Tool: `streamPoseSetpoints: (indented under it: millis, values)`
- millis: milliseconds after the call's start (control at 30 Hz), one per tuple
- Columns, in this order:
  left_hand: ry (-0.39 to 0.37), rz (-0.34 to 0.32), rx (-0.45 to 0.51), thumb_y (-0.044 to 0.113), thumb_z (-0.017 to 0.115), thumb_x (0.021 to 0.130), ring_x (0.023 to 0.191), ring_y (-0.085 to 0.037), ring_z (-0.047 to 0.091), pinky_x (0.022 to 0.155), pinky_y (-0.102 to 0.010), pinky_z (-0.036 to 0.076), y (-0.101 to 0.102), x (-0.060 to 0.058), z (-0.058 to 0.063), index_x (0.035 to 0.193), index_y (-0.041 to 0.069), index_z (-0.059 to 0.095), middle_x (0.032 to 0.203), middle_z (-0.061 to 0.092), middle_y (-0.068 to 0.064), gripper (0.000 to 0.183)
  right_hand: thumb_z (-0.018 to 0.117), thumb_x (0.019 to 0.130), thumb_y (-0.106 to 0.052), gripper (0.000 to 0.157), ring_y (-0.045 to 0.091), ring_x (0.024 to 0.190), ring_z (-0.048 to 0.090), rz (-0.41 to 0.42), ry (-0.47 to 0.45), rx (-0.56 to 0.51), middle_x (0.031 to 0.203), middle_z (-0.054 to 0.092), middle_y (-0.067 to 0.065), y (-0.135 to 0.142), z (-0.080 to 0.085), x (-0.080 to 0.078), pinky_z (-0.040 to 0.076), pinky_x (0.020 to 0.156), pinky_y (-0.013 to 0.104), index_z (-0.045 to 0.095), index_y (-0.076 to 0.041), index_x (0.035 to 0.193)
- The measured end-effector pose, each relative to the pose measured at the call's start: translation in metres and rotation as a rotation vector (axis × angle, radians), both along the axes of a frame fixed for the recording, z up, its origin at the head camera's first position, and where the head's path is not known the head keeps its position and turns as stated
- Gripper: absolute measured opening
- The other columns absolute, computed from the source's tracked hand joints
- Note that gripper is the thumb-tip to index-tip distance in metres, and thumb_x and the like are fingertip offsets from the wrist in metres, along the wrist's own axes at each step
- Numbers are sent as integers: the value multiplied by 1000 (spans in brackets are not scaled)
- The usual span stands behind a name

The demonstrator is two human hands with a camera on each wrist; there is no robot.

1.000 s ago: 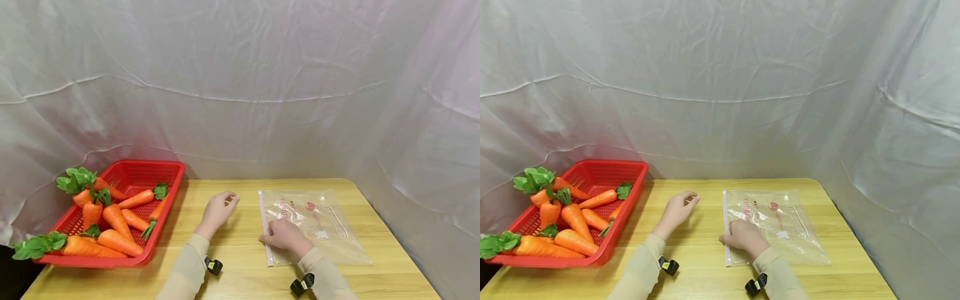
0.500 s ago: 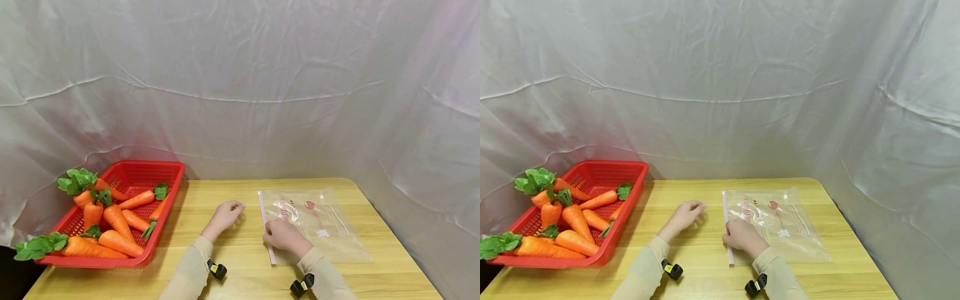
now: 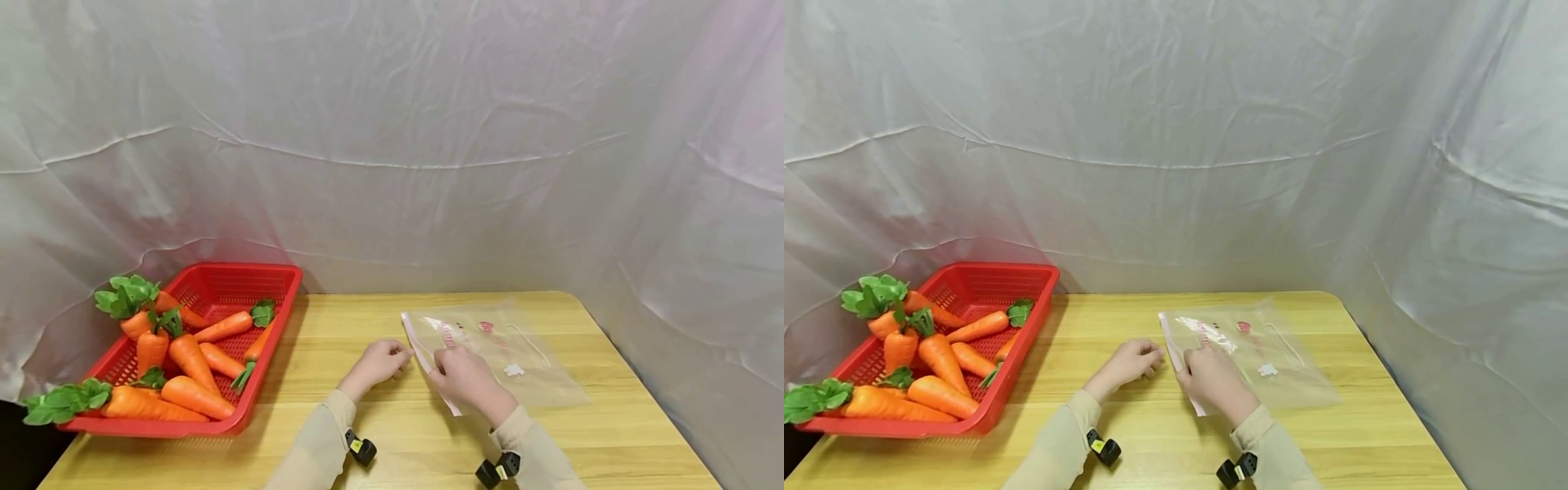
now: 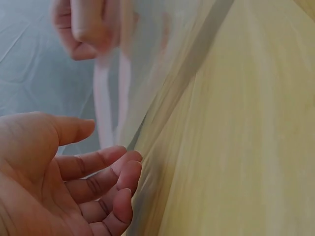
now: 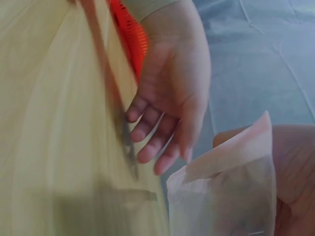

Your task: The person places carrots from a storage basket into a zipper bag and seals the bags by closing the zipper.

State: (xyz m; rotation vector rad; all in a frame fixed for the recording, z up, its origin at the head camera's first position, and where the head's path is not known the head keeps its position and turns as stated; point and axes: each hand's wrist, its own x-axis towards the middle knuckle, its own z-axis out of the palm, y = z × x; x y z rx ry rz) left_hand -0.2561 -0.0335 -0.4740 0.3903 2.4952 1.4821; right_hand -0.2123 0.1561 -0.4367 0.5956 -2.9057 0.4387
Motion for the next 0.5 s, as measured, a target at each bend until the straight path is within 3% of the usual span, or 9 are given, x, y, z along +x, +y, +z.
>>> streamPoseSetpoints:
  millis: [267, 500]
  values:
    - [-71, 39, 35, 31, 59, 96, 65, -17, 61, 59, -28, 50, 4, 3, 0, 88, 0, 67, 82, 68, -14, 33, 60, 79, -15, 31, 4, 46, 24, 45, 52, 3, 51, 26, -10, -3, 14, 10, 20, 42, 18, 37, -19, 59]
    - [-24, 73, 34, 22, 61, 95, 57, -11, 51, 52, -23, 43, 6, 2, -5, 81, 4, 64, 67, 61, -5, 23, 60, 80, -14, 30, 3, 46, 22, 60, 66, 20, 52, 26, -10, -4, 19, 14, 18, 42, 18, 38, -19, 60]
